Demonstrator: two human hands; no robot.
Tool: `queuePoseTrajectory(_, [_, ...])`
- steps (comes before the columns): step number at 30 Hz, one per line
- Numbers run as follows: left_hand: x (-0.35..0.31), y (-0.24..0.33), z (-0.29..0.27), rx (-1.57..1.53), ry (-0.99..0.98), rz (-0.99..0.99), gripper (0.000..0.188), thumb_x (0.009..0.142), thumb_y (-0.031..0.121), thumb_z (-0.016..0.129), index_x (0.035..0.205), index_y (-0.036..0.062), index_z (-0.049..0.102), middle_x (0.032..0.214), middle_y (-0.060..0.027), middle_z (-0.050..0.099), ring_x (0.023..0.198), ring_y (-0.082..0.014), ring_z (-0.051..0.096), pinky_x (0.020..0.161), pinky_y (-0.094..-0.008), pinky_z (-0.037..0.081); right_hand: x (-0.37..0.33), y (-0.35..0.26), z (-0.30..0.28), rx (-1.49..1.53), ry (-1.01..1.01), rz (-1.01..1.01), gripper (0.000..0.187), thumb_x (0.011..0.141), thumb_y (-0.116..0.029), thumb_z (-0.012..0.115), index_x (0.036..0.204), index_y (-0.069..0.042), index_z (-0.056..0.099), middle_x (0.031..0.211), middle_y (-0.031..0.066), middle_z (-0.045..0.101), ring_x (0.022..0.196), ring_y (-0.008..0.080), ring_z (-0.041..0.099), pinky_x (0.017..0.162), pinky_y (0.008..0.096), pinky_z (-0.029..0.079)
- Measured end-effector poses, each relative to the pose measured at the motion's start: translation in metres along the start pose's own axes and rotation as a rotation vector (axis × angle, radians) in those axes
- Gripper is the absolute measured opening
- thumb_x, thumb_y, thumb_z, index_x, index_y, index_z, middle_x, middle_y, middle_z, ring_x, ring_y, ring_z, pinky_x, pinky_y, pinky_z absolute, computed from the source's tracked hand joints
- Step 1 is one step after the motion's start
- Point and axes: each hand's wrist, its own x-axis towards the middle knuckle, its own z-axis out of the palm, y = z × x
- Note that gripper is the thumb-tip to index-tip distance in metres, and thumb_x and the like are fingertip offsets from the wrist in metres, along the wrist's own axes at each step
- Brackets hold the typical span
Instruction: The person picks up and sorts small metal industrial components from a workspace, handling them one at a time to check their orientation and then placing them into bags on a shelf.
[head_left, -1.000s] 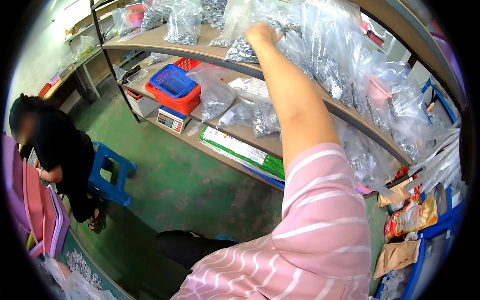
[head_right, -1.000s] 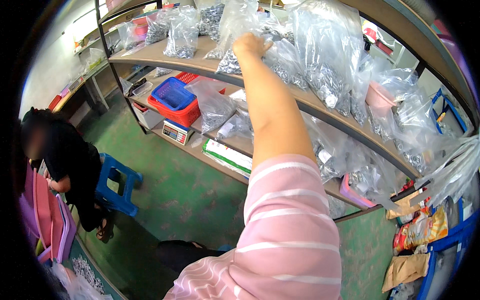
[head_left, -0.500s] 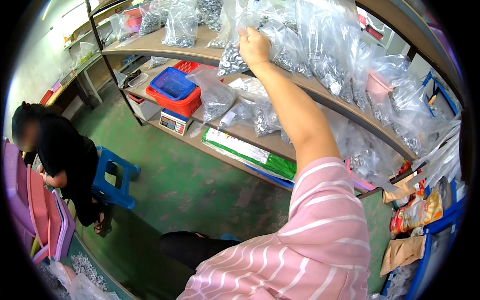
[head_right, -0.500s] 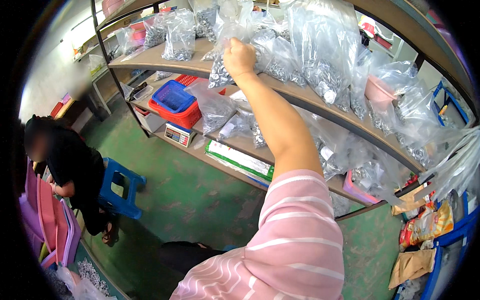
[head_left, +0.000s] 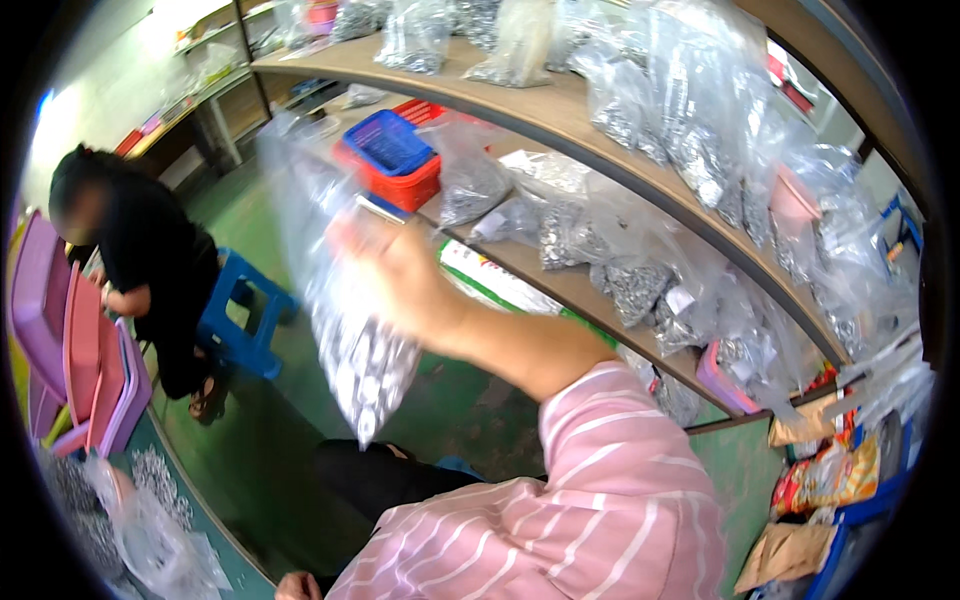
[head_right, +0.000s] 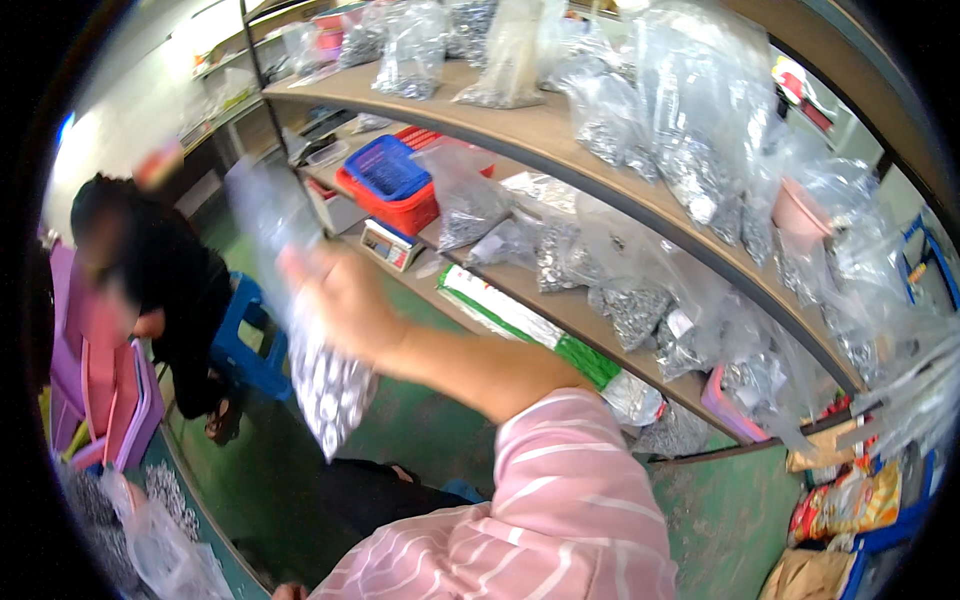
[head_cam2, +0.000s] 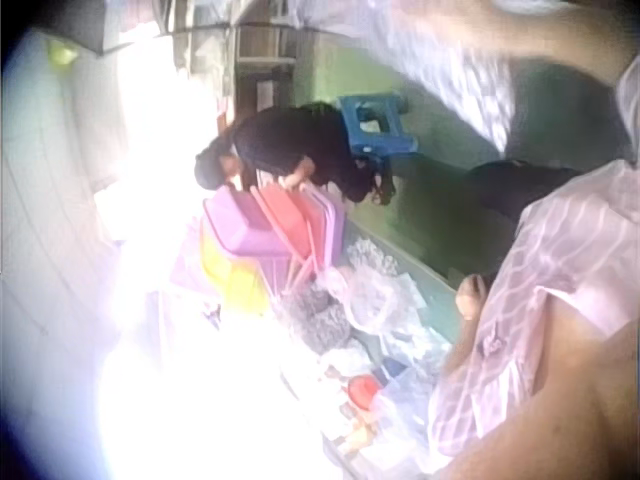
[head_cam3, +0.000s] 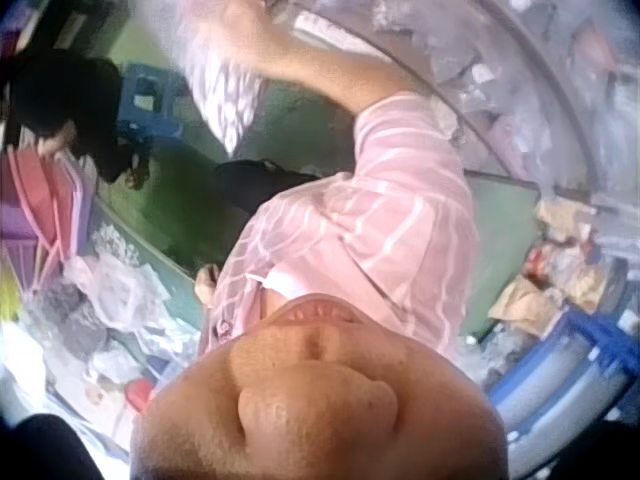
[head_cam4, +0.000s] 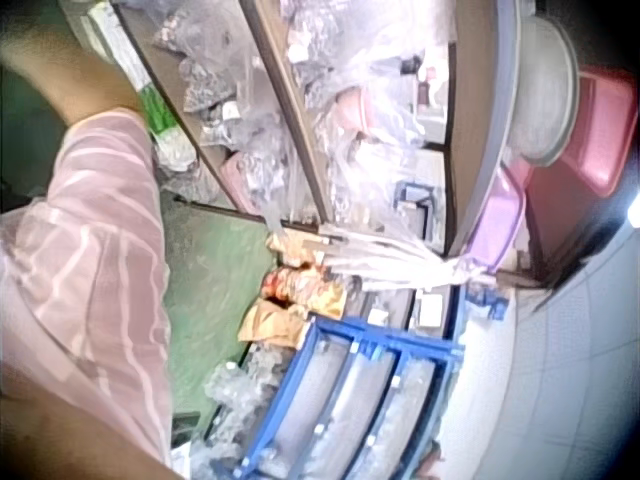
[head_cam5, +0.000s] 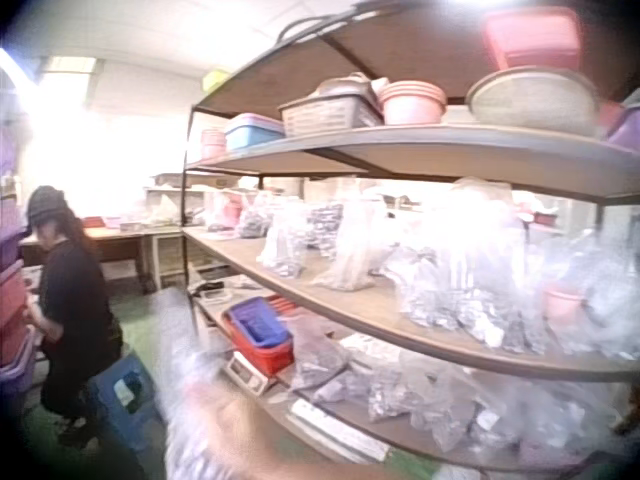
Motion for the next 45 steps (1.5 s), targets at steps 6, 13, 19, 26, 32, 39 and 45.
queuePoseTrajectory(6, [0.002,0.047,0.0,-0.859,0.502,-0.282,0.058,0.082,0.036,0.062,0.123,0.0,0.042,0.092,-0.0085,0.057,0.081,-0.016,0.054,0.064,-0.0262,0.044,-0.058,0.007,0.147,0.363,-0.444,0.012,0.04,0.094,-0.026,0.05,0.065,0.0,0.044,0.057,-0.0014,0.033,0.058,0.0055,0.031,0.049,0.0278,0.03])
queuePoseTrajectory(13, [-0.105,0.141,-0.01,-0.725,0.892,-0.515,0.114,0.056,0.052,0.081,0.137,-0.0028,0.022,0.126,-0.02,0.043,0.116,-0.0307,0.045,0.097,-0.0413,0.036,-0.162,-0.033,0.292,0.647,-1.054,0.187,0.039,0.094,-0.029,0.051,0.068,0.0,0.048,0.059,-0.0046,0.035,0.06,0.0045,0.032,0.051,0.0234,0.031])
queuePoseTrajectory(19, [-0.164,0.161,0.018,-0.146,1.039,-0.861,0.095,0.058,0.023,0.085,0.131,-0.0067,0.031,0.122,-0.0232,0.045,0.112,-0.0367,0.047,0.096,-0.0394,0.038,-0.247,-0.077,0.345,0.714,-1.467,0.56,0.04,0.094,-0.036,0.05,0.067,-0.006,0.05,0.06,-0.0084,0.037,0.057,0.0023,0.03,0.047,0.0211,0.026])
queuePoseTrajectory(26, [-0.22,0.166,0.046,-0.153,1.132,-1.166,0.085,0.061,0.019,0.082,0.128,-0.0067,0.036,0.118,-0.0237,0.047,0.108,-0.0367,0.048,0.093,-0.0388,0.04,-0.387,-0.057,0.404,0.458,-1.752,0.478,0.032,0.092,-0.029,0.054,0.074,-0.003,0.053,0.06,-0.0037,0.046,0.054,0.0062,0.041,0.048,0.0252,0.035])
queuePoseTrajectory(32, [-0.241,0.145,0.056,-0.145,1.075,-1.204,0.09,0.067,0.03,0.078,0.131,-0.0094,0.028,0.107,-0.0246,0.049,0.098,-0.0381,0.05,0.087,-0.0395,0.042,-0.39,-0.045,0.455,0.386,-1.933,0.107,0.03,0.092,-0.025,0.053,0.107,0.001,0.053,0.093,0.0082,0.059,0.089,0.0162,0.056,0.079,0.0302,0.044])
queuePoseTrajectory(39, [-0.236,0.137,0.07,-0.15,1.094,-1.219,0.091,0.07,0.032,0.073,0.132,-0.0112,0.023,0.094,-0.0219,0.05,0.084,-0.0366,0.054,0.076,-0.0394,0.046,-0.32,0.005,0.36,-0.004,-1.982,-0.844,0.095,0.061,-0.019,0.08,0.137,-0.004,0.026,0.139,0.0248,0.025,0.127,0.0405,0.03,0.105,0.0427,0.027])
queuePoseTrajectory(45, [-0.251,0.107,0.058,-0.476,1.278,-1.196,0.079,0.077,0.025,0.07,0.133,-0.0089,0.025,0.093,-0.0242,0.056,0.085,-0.0396,0.058,0.075,-0.0375,0.048,-0.354,0.01,0.385,0.013,-1.8,-0.828,0.093,0.055,-0.008,0.081,0.135,-0.008,0.033,0.136,0.0226,0.032,0.122,0.0406,0.037,0.099,0.0423,0.036])
